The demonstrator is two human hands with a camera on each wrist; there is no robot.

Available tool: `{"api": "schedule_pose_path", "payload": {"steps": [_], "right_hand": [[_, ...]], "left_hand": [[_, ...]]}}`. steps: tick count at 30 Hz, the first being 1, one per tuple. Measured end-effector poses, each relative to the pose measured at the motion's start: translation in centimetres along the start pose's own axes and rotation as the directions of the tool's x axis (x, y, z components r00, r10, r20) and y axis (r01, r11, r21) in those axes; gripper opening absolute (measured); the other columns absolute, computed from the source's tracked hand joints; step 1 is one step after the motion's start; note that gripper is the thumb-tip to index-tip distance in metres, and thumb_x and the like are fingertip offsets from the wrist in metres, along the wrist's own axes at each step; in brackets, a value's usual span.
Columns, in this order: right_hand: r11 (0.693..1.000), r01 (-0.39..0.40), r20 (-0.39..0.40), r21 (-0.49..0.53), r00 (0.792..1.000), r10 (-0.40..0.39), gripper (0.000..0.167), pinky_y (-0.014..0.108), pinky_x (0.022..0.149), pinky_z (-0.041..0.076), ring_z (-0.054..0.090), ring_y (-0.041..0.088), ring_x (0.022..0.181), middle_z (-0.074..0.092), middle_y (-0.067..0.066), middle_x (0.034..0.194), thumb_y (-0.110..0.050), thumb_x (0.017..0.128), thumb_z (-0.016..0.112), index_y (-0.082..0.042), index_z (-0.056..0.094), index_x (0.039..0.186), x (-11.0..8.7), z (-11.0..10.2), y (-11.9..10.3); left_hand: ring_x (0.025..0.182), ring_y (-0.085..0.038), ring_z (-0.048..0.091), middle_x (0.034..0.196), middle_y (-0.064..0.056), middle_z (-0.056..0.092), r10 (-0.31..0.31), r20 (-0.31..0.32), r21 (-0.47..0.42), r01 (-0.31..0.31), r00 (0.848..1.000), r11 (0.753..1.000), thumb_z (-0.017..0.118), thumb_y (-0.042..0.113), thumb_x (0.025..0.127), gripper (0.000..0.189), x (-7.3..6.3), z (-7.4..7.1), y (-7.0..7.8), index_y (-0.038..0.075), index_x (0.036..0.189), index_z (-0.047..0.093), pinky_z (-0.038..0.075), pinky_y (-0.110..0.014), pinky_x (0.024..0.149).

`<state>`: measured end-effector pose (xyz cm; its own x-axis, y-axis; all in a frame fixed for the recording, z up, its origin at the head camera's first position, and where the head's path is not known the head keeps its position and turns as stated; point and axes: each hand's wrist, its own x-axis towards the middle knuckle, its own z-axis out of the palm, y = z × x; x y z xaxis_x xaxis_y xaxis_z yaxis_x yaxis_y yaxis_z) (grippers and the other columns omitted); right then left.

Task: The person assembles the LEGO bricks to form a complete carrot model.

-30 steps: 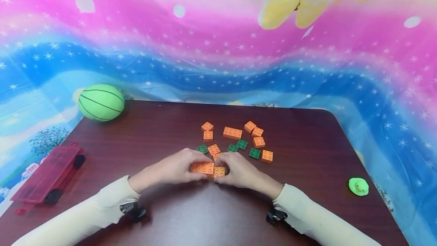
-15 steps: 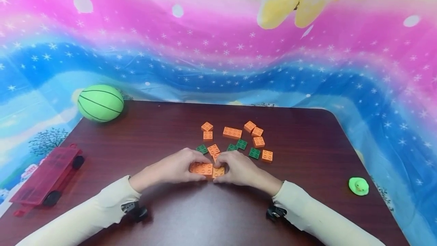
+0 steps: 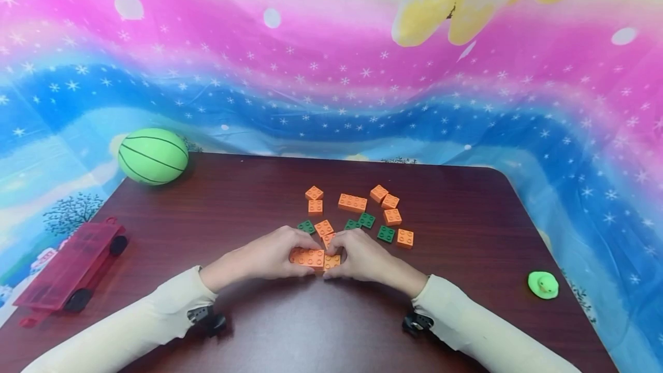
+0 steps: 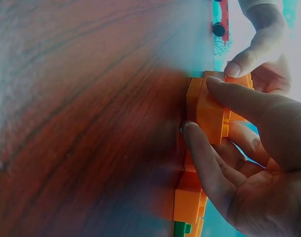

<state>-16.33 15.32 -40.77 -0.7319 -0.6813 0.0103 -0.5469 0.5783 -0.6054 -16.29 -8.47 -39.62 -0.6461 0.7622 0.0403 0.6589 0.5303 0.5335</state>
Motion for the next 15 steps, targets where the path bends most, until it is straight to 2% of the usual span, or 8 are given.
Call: {"api": "schedule_pose_path", "payload": {"steps": [7,12,15], "right_hand": [[1.0,-0.004,-0.009,0.01,1.0,0.004,0.024,0.019,0.063,0.053,0.058,0.002,0.068,0.068,-0.005,0.089,-0.03,0.08,0.089,-0.016,0.076,0.094,0.05,-0.34,-0.14],[0.999,-0.018,-0.001,0.034,1.0,0.018,0.024,0.019,0.062,0.053,0.057,0.002,0.067,0.068,-0.005,0.09,-0.029,0.08,0.089,-0.017,0.077,0.096,-0.09,0.04,-0.06],[0.999,-0.02,0.002,0.042,1.0,0.02,0.023,0.019,0.062,0.053,0.057,0.002,0.067,0.068,-0.006,0.09,-0.03,0.08,0.089,-0.017,0.077,0.096,-0.11,0.32,0.04]], "left_hand": [[0.105,-0.011,0.068,0.121,-0.003,0.075,-0.026,0.015,-0.043,0.027,1.0,0.999,0.079,0.022,0.091,0.034,0.22,-0.09,0.01,0.01,0.122,0.075,0.054,-0.023,0.088],[0.104,-0.009,0.067,0.121,-0.003,0.074,-0.063,0.033,-0.071,0.065,0.997,0.995,0.079,0.021,0.092,0.032,-0.12,0.18,0.19,0.011,0.122,0.075,0.053,-0.022,0.086],[0.102,-0.008,0.066,0.119,-0.002,0.075,-0.065,0.043,-0.071,0.068,0.997,0.995,0.078,0.021,0.092,0.03,-0.26,0.34,0.19,0.012,0.121,0.076,0.052,-0.021,0.085]]}}
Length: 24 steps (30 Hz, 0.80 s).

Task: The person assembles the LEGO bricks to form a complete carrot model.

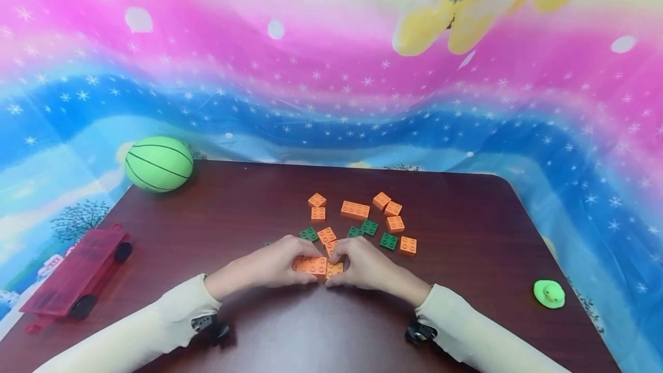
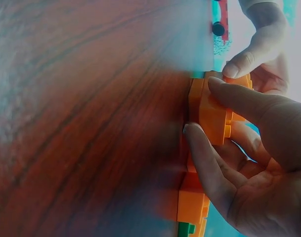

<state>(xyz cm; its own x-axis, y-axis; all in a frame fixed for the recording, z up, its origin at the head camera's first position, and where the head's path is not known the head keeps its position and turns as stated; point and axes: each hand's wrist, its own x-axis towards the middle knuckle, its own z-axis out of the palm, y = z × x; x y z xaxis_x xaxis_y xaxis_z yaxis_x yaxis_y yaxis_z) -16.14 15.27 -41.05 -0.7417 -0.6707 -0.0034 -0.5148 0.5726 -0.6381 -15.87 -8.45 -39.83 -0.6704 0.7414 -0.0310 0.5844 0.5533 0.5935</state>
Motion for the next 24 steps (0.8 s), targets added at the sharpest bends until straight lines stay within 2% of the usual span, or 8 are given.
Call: {"api": "schedule_pose_path", "payload": {"steps": [5,10,15,20,24], "right_hand": [[1.0,-0.002,-0.007,0.006,1.0,0.002,0.023,0.02,0.062,0.053,0.056,0.001,0.067,0.066,-0.007,0.089,-0.03,0.08,0.089,-0.018,0.077,0.094,-0.2,0.2,0.1],[1.0,0.008,-0.011,-0.004,1.0,-0.008,0.023,0.02,0.061,0.052,0.055,0.0,0.066,0.066,-0.007,0.089,-0.03,0.08,0.09,-0.017,0.077,0.094,0.0,0.1,0.0],[0.998,0.016,0.013,-0.063,1.0,-0.016,0.025,0.019,0.061,0.05,0.053,0.001,0.067,0.067,-0.007,0.091,-0.033,0.081,0.088,-0.018,0.076,0.097,0.0,-0.3,-0.3],[0.99,0.033,0.079,-0.139,0.997,-0.022,0.037,0.019,0.063,0.047,0.052,0.0,0.066,0.072,-0.005,0.1,-0.044,0.087,0.081,-0.017,0.077,0.113,-0.1,-2.3,-0.8],[0.982,0.019,0.028,-0.189,0.999,-0.014,0.035,0.022,0.067,0.05,0.056,0.001,0.071,0.074,0.0,0.107,-0.041,0.093,0.075,-0.017,0.076,0.118,0.2,-5.1,-0.9]], "left_hand": [[0.098,-0.005,0.064,0.116,0.0,0.075,0.0,0.006,-0.008,0.0,1.0,1.0,0.078,0.021,0.092,0.029,0.1,0.3,-0.1,0.013,0.119,0.077,0.051,-0.019,0.083],[0.093,-0.004,0.062,0.113,0.0,0.075,0.0,-0.016,-0.027,-0.001,1.0,1.0,0.079,0.021,0.091,0.028,0.2,0.4,-0.1,0.013,0.118,0.077,0.05,-0.018,0.08],[0.09,-0.003,0.061,0.111,-0.001,0.076,0.008,-0.022,-0.027,-0.008,1.0,1.0,0.079,0.02,0.091,0.028,0.0,0.4,0.0,0.012,0.118,0.077,0.05,-0.018,0.077],[0.092,-0.006,0.063,0.112,-0.001,0.075,0.001,-0.014,-0.003,-0.001,1.0,1.0,0.079,0.022,0.091,0.03,0.1,0.2,0.1,0.011,0.12,0.077,0.051,-0.02,0.079],[0.108,-0.013,0.067,0.122,-0.005,0.074,-0.03,0.004,0.009,0.03,1.0,1.0,0.078,0.025,0.092,0.036,0.0,0.1,0.4,0.009,0.125,0.075,0.055,-0.028,0.092]]}}
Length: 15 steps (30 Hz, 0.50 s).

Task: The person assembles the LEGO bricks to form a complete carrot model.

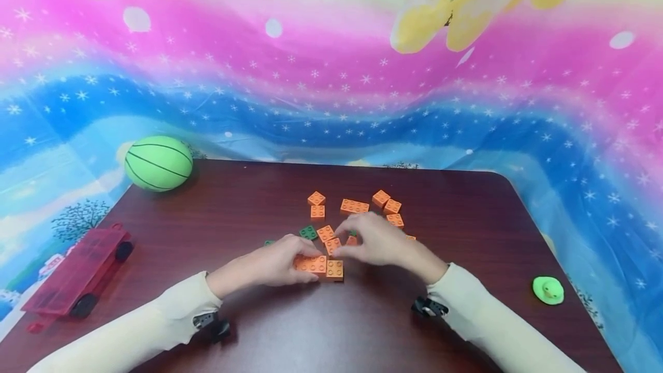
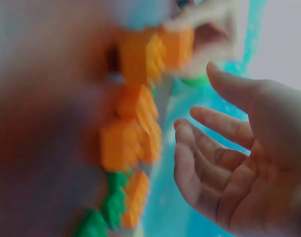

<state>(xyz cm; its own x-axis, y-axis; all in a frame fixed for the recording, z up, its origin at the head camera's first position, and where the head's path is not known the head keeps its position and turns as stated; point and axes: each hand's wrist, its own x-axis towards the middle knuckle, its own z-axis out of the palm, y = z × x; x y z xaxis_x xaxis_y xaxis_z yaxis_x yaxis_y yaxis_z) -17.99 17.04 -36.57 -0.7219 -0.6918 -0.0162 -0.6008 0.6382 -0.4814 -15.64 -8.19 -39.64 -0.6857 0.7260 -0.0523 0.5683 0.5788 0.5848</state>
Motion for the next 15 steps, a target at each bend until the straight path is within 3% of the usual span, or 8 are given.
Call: {"api": "schedule_pose_path", "payload": {"steps": [4,8,15], "right_hand": [[0.996,-0.059,-0.085,-0.074,0.995,0.053,0.032,0.031,0.075,0.054,0.062,0.006,0.082,0.074,0.002,0.113,-0.038,0.095,0.074,-0.018,0.075,0.119,0.8,-2.7,1.0],[0.985,-0.112,-0.151,-0.133,0.984,0.092,0.033,0.037,0.079,0.055,0.065,0.016,0.089,0.074,0.005,0.113,-0.036,0.094,0.076,-0.015,0.075,0.12,2.0,-4.2,2.3],[0.973,-0.174,-0.14,-0.152,0.978,0.153,0.035,0.041,0.081,0.058,0.068,0.026,0.095,0.073,0.009,0.114,-0.032,0.093,0.077,-0.009,0.075,0.12,4.0,-3.1,4.9]], "left_hand": [[0.117,-0.018,0.067,0.126,-0.007,0.073,-0.017,0.002,0.0,0.017,1.0,1.0,0.078,0.025,0.093,0.039,0.0,-0.2,0.1,0.007,0.127,0.073,0.055,-0.034,0.099],[0.117,-0.019,0.068,0.126,-0.009,0.073,-0.011,-0.005,-0.002,0.011,1.0,1.0,0.078,0.024,0.092,0.039,0.0,-0.4,0.1,0.006,0.127,0.073,0.056,-0.034,0.099],[0.118,-0.017,0.067,0.128,-0.007,0.073,-0.028,0.007,-0.024,0.028,1.0,0.999,0.078,0.025,0.092,0.039,0.1,0.0,-0.2,0.008,0.127,0.074,0.056,-0.032,0.098]]}}
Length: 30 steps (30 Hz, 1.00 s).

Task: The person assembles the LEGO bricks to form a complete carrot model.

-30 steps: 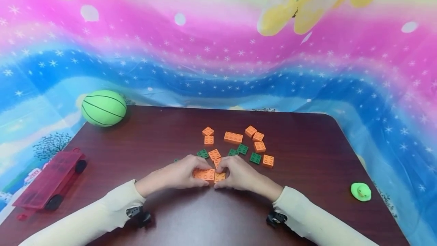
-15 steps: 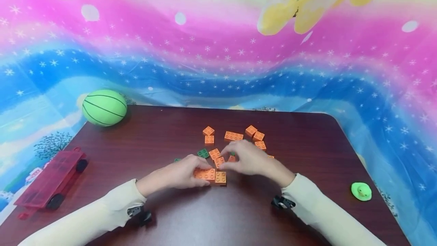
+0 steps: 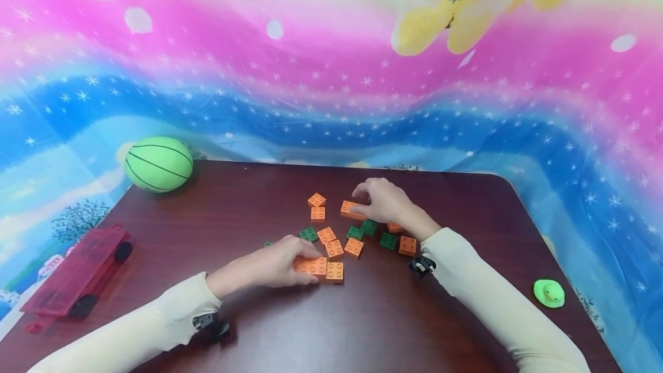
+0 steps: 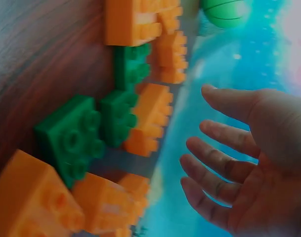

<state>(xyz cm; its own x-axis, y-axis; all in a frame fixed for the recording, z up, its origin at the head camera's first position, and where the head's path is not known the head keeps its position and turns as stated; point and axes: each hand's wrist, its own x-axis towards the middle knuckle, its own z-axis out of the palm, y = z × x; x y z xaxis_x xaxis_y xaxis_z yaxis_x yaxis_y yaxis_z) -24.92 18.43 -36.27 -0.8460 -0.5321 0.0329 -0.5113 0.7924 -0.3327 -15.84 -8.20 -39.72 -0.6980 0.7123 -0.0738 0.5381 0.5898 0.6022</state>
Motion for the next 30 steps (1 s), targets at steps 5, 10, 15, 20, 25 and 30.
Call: {"api": "schedule_pose_path", "payload": {"steps": [5,10,15,20,25,30], "right_hand": [[0.999,-0.046,0.046,-0.018,0.998,0.046,0.041,0.044,0.086,0.057,0.067,0.025,0.1,0.073,0.01,0.116,-0.033,0.092,0.078,-0.007,0.073,0.124,1.0,2.1,0.7],[0.996,-0.079,0.065,-0.033,0.995,0.081,0.041,0.039,0.079,0.054,0.063,0.019,0.09,0.074,0.009,0.116,-0.033,0.091,0.08,-0.009,0.073,0.124,1.7,3.1,0.9],[0.997,-0.073,0.071,0.004,0.995,0.073,0.039,0.037,0.078,0.054,0.065,0.018,0.091,0.075,0.011,0.118,-0.031,0.091,0.08,-0.008,0.074,0.122,2.5,3.8,1.4],[0.997,-0.054,0.037,0.056,0.998,0.052,0.038,0.038,0.079,0.053,0.065,0.021,0.094,0.074,0.012,0.118,-0.029,0.091,0.08,-0.007,0.074,0.121,2.4,3.2,1.4],[0.992,-0.044,0.018,0.118,0.999,0.042,0.037,0.039,0.081,0.051,0.06,0.021,0.093,0.07,0.01,0.116,-0.029,0.09,0.08,-0.008,0.072,0.12,1.5,1.6,0.7],[0.986,0.003,0.018,0.166,1.0,-0.006,0.04,0.038,0.084,0.053,0.062,0.018,0.097,0.07,0.006,0.119,-0.034,0.09,0.08,-0.013,0.07,0.122,-0.3,0.5,-0.5]], "left_hand": [[0.116,-0.015,0.068,0.126,-0.005,0.074,0.017,0.006,-0.008,-0.017,1.0,1.0,0.079,0.024,0.092,0.038,0.0,0.1,-0.1,0.009,0.126,0.074,0.056,-0.029,0.096],[0.116,-0.014,0.067,0.126,-0.005,0.073,0.009,0.008,-0.009,-0.009,1.0,1.0,0.079,0.025,0.092,0.037,0.0,-0.1,-0.1,0.01,0.126,0.074,0.056,-0.029,0.097],[0.115,-0.015,0.068,0.126,-0.005,0.073,0.004,0.01,-0.009,-0.004,1.0,1.0,0.079,0.026,0.092,0.038,0.0,-0.1,-0.5,0.01,0.126,0.074,0.056,-0.029,0.095],[0.118,-0.015,0.067,0.128,-0.004,0.073,0.015,0.022,0.037,-0.016,1.0,0.999,0.079,0.032,0.092,0.043,0.3,-0.1,-0.7,0.011,0.129,0.073,0.055,-0.032,0.099],[0.12,-0.014,0.067,0.129,-0.002,0.073,0.012,0.007,0.079,-0.012,1.0,0.997,0.076,0.043,0.092,0.049,0.3,-0.2,-0.5,0.014,0.131,0.071,0.055,-0.033,0.1],[0.112,-0.011,0.067,0.123,0.001,0.074,0.044,-0.043,0.063,-0.041,0.998,0.997,0.074,0.042,0.094,0.043,0.0,-0.3,-0.4,0.016,0.129,0.073,0.056,-0.029,0.095]]}}
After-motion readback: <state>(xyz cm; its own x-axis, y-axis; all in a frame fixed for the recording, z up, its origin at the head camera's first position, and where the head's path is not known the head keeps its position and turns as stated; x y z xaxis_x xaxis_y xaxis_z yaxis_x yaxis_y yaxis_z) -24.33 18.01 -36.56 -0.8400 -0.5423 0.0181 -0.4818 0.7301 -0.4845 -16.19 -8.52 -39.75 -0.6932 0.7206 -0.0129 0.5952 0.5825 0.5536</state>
